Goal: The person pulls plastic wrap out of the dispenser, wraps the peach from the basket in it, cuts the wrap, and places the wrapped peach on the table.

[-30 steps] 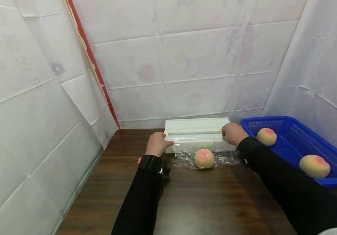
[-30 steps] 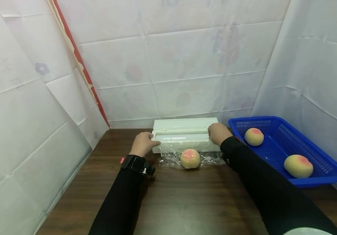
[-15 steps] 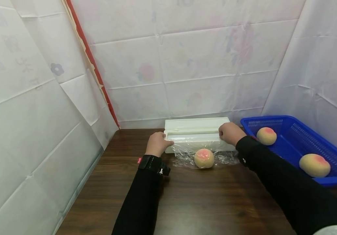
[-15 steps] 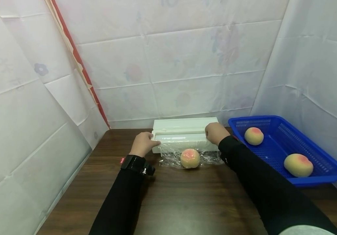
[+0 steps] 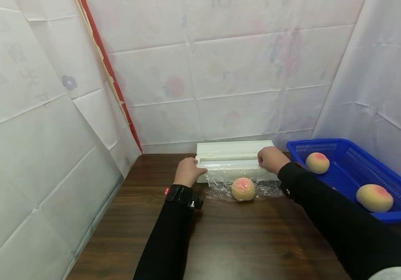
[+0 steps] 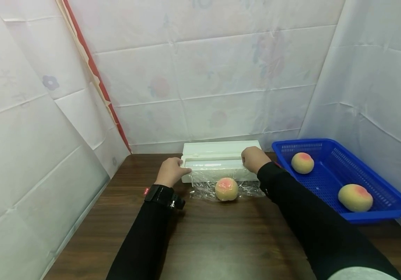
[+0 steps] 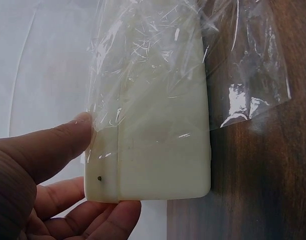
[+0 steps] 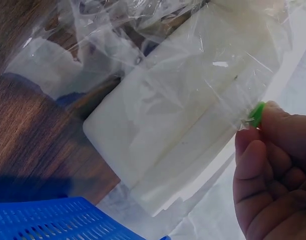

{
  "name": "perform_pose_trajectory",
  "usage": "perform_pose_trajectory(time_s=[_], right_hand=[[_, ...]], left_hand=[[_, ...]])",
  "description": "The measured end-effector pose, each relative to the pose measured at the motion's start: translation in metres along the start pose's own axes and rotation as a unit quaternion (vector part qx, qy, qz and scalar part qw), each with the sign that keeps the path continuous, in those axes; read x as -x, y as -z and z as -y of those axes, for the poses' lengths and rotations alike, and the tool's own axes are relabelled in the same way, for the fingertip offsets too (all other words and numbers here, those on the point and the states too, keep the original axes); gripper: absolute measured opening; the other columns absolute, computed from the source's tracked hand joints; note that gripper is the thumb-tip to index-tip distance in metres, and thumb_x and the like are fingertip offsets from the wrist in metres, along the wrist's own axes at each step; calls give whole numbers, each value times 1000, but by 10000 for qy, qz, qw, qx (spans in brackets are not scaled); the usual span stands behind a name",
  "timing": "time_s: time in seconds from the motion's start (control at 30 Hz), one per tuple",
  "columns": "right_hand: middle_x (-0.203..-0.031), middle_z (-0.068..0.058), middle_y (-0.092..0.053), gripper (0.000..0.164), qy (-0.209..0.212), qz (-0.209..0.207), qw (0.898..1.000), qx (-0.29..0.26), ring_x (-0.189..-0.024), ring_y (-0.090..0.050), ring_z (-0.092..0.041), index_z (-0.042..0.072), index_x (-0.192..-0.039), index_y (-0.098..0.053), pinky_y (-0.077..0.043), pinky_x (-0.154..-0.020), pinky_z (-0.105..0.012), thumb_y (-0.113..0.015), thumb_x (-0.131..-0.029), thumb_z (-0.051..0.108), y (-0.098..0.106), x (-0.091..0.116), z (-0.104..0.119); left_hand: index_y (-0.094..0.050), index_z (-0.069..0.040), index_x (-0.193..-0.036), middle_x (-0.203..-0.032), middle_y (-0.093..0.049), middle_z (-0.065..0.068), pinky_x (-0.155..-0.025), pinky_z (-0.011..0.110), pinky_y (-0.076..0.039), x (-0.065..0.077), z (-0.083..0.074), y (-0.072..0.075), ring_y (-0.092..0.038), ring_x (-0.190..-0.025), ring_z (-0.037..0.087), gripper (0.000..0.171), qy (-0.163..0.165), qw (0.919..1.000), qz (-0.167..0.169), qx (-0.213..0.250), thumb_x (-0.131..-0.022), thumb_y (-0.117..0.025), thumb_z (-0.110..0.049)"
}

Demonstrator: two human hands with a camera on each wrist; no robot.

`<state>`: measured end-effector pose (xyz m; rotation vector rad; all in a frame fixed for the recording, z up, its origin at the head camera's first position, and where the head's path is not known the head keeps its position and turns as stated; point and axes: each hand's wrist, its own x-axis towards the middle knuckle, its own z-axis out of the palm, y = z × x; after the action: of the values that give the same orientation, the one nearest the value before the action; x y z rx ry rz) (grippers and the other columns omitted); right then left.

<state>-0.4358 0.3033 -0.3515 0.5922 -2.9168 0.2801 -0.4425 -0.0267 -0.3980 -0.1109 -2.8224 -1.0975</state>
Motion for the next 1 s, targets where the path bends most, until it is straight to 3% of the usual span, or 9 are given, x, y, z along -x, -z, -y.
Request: perform_pose_trajectory(time_s=[0.2, 0.4, 0.57, 0.83, 1.0], right_hand=[[-66, 0, -50, 32, 42, -119, 9999, -60, -65, -42, -18, 12, -65, -58, -38, -68, -36, -68, -91, -4, -6, -4, 5], [-70, 0, -53, 31, 197, 8, 9996, -206, -69, -43, -17, 13, -70, -59, -41, -74, -39, -69, -96, 0, -14, -11, 28], [-70, -2, -56, 32, 273, -133, 9995, -34, -69, -44, -19, 13, -68, -59, -41, -73, -39, -67, -95, -3, -16, -15, 40], [-68, 0, -44, 37, 455, -182, 9988, -84, -69, -37, -18, 15, -67, -50, -34, -72, -39, -65, -94, -5, -21, -19, 46], [-67, 1, -44, 38, 496, -217, 9985, -17, -69, -38, -18, 15, -66, -49, -35, -72, -38, -67, -94, -4, -22, -22, 54]], left_hand=[[-69, -2, -137, -144, -67, 19, -109, 53, -53, 5, 1, 5, -66, -127, 38, 56, -100, 9999, -59, -61, -93, -84, -32], [-68, -3, -139, -146, -66, 18, -111, 52, -52, 7, 1, 1, -63, -134, 38, 57, -78, 10000, -18, 44, -92, -84, -31], [-70, -2, -136, -146, -66, 18, -111, 54, -51, 5, -2, -4, -65, -131, 38, 54, -173, 9998, 50, 119, -92, -84, -31], [-72, -4, -133, -144, -68, 15, -110, 53, -53, 2, 1, -1, -65, -131, 35, 52, -23, 10000, -59, 77, -90, -86, -31], [-70, -3, -138, -146, -67, 16, -112, 53, -52, 2, 1, 1, -63, -135, 37, 57, -21, 10000, 16, 62, -91, -86, -32]])
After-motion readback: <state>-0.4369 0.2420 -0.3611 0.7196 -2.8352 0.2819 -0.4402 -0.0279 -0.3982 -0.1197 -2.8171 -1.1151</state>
